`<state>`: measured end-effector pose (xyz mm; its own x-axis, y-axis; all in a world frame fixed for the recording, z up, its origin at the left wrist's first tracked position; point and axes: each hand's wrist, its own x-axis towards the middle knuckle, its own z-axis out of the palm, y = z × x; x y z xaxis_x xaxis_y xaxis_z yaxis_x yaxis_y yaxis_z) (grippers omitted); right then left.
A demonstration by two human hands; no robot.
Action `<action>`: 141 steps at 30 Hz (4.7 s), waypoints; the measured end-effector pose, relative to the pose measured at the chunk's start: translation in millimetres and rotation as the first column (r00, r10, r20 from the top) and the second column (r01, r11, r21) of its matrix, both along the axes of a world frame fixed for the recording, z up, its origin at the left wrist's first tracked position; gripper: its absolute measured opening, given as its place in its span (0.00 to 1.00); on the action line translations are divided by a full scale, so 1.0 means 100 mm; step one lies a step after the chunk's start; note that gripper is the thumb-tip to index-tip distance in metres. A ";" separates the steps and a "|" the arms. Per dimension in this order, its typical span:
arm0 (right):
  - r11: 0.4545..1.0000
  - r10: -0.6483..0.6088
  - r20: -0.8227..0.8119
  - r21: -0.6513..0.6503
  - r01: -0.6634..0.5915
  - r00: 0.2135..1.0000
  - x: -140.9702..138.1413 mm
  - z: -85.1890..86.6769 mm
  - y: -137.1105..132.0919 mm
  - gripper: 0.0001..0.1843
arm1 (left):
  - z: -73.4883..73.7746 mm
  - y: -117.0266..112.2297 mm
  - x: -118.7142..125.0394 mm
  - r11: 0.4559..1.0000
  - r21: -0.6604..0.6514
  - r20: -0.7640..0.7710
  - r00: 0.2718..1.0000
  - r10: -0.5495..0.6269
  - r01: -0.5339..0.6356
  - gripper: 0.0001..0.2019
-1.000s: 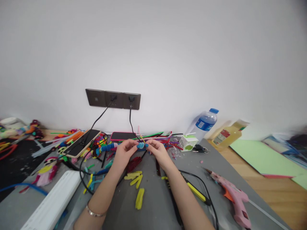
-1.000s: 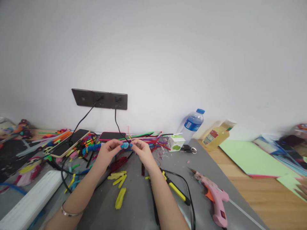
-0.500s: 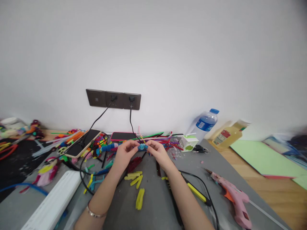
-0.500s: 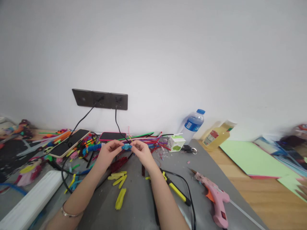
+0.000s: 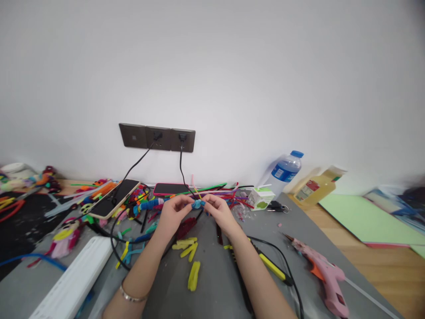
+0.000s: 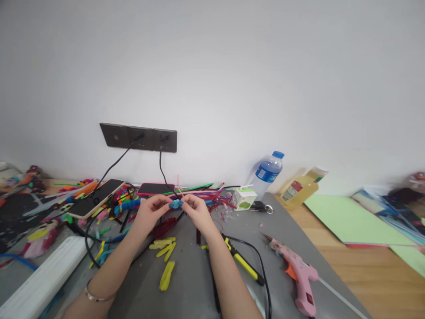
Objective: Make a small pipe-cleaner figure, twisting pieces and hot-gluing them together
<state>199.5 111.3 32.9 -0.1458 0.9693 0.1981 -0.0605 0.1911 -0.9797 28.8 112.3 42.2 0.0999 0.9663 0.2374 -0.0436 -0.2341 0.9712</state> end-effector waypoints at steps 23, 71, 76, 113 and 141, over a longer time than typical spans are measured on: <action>0.999 -0.030 -0.128 -0.033 0.026 0.991 0.03 -0.07 0.04 0.14 | 0.05 -0.01 -0.04 0.986 -0.133 0.125 0.986 0.114 -0.097 0.09; 0.995 0.086 -0.021 -0.054 -0.087 0.996 0.02 -0.01 -0.01 0.17 | -0.07 0.01 -0.03 0.997 -0.004 -0.130 0.988 -0.078 0.078 0.05; 0.987 0.128 -0.126 -0.081 -0.139 0.984 0.02 -0.03 -0.02 0.16 | -0.03 0.00 -0.02 0.991 -0.032 -0.079 0.989 -0.129 0.127 0.05; 0.942 0.237 -0.241 -0.180 -0.283 0.941 0.03 0.00 -0.08 0.12 | 0.01 -0.02 -0.02 0.978 -0.056 -0.048 0.978 -0.202 0.200 0.08; 0.927 0.273 -0.328 -0.161 -0.338 0.904 0.04 -0.01 -0.07 0.11 | 0.06 -0.03 -0.01 0.971 -0.102 -0.003 0.976 -0.216 0.214 0.10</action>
<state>203.1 104.0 31.7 -0.4080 0.9098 0.0764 -0.3742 -0.0903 -0.9230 27.5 108.9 48.3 0.3106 0.9405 0.1374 -0.0684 -0.1221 0.9902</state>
